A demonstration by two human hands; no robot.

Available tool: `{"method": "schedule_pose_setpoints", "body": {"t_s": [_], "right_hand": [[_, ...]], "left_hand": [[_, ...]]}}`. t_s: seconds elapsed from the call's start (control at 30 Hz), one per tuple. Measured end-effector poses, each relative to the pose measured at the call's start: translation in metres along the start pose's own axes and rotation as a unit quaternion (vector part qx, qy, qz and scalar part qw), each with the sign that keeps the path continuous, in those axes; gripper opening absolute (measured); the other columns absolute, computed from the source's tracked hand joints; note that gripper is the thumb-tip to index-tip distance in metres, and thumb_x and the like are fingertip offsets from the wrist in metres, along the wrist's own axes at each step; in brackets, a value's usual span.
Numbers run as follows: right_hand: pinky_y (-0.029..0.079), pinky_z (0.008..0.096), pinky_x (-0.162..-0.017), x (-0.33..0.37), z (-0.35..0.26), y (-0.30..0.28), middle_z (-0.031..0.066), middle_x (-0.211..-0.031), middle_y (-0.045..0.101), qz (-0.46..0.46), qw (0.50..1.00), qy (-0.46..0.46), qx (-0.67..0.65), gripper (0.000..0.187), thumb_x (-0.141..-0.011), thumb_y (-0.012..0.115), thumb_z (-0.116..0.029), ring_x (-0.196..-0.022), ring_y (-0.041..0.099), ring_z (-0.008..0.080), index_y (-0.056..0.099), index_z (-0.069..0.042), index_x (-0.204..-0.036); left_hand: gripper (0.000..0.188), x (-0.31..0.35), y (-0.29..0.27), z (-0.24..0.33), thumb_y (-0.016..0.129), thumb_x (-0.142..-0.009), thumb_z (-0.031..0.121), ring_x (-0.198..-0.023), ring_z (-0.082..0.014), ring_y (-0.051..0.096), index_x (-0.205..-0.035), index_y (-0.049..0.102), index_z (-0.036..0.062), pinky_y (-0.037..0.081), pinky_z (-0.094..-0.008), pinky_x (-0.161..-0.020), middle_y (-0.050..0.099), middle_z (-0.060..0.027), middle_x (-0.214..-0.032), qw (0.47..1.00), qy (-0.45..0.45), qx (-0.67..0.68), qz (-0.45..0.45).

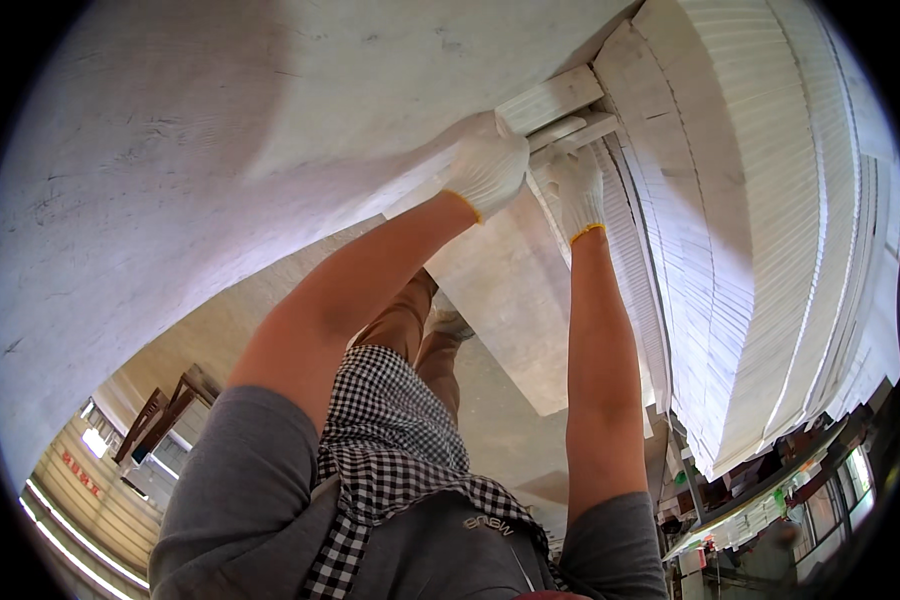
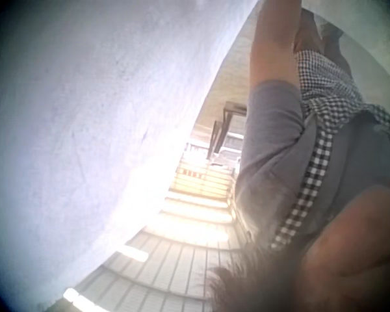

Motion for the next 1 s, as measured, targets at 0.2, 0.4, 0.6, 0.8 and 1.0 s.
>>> {"method": "schedule_pose_setpoints", "body": {"t_s": [0.2,0.4,0.6,0.8,1.0], "right_hand": [[0.049,0.0291,-0.071,-0.007,0.01,-0.004,-0.0008,-0.106,0.063,-0.012,1.0,0.021,-0.011,0.027,-0.093,0.062,-0.022,-0.086,0.06,0.0089,0.06,-0.013,-0.119],[0.051,0.0299,-0.076,0.003,0.0,-0.004,-0.0002,-0.108,0.063,-0.014,0.999,0.036,-0.009,0.032,-0.094,0.06,-0.023,-0.09,0.062,0.0113,0.06,-0.012,-0.123],[0.052,0.0295,-0.072,-0.004,0.003,-0.002,0.0011,-0.109,0.063,-0.025,0.998,0.063,-0.005,0.035,-0.094,0.063,-0.026,-0.088,0.063,0.0122,0.059,-0.012,-0.126],[0.045,0.0276,-0.055,0.003,-0.011,0.011,0.0022,-0.085,0.059,0.009,0.996,0.052,-0.065,0.023,-0.094,0.06,-0.018,-0.07,0.056,0.01,0.061,-0.004,-0.113],[0.054,0.0313,-0.067,-0.032,0.005,0.004,0.003,-0.109,0.062,-0.034,0.994,0.004,0.106,0.041,-0.095,0.061,-0.027,-0.088,0.064,0.0143,0.055,-0.008,-0.13]], "left_hand": [[0.038,0.033,0.031,-0.01,0.067,-0.081,0.037,-0.082,-0.0333,0.069,-0.102,0.069,0.0047,0.053,-0.0458,-0.073,0.069,-0.0167,-0.084,0.958,-0.126,0.17,0.195],[0.041,0.039,0.045,-0.005,0.062,-0.085,0.043,-0.097,-0.0351,0.063,-0.104,0.061,0.007,0.049,-0.0498,-0.08,0.066,-0.0172,-0.096,0.952,-0.076,0.174,0.24],[0.024,0.014,0.058,-0.02,0.056,-0.093,0.03,-0.089,-0.0387,0.063,-0.104,0.061,0.0094,0.048,-0.0507,-0.076,0.067,-0.0157,-0.09,0.94,-0.043,0.268,0.208],[0.02,0.093,0.056,-0.037,0.058,-0.094,0.027,-0.084,-0.0396,0.064,-0.097,0.06,0.0075,0.049,-0.0498,-0.072,0.067,-0.0169,-0.086,0.958,-0.119,0.22,0.14],[0.022,0.175,0.11,-0.059,0.06,-0.093,0.028,-0.082,-0.0392,0.064,-0.091,0.059,0.0061,0.049,-0.0497,-0.071,0.065,-0.0171,-0.085,0.937,-0.206,0.259,0.109]]}}
Point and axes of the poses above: each hand's wrist, its own x-axis away from the middle knuckle, its own y-axis out of the palm, z = x × y, the point moved 2 cm from there along -x, towards the middle knuckle
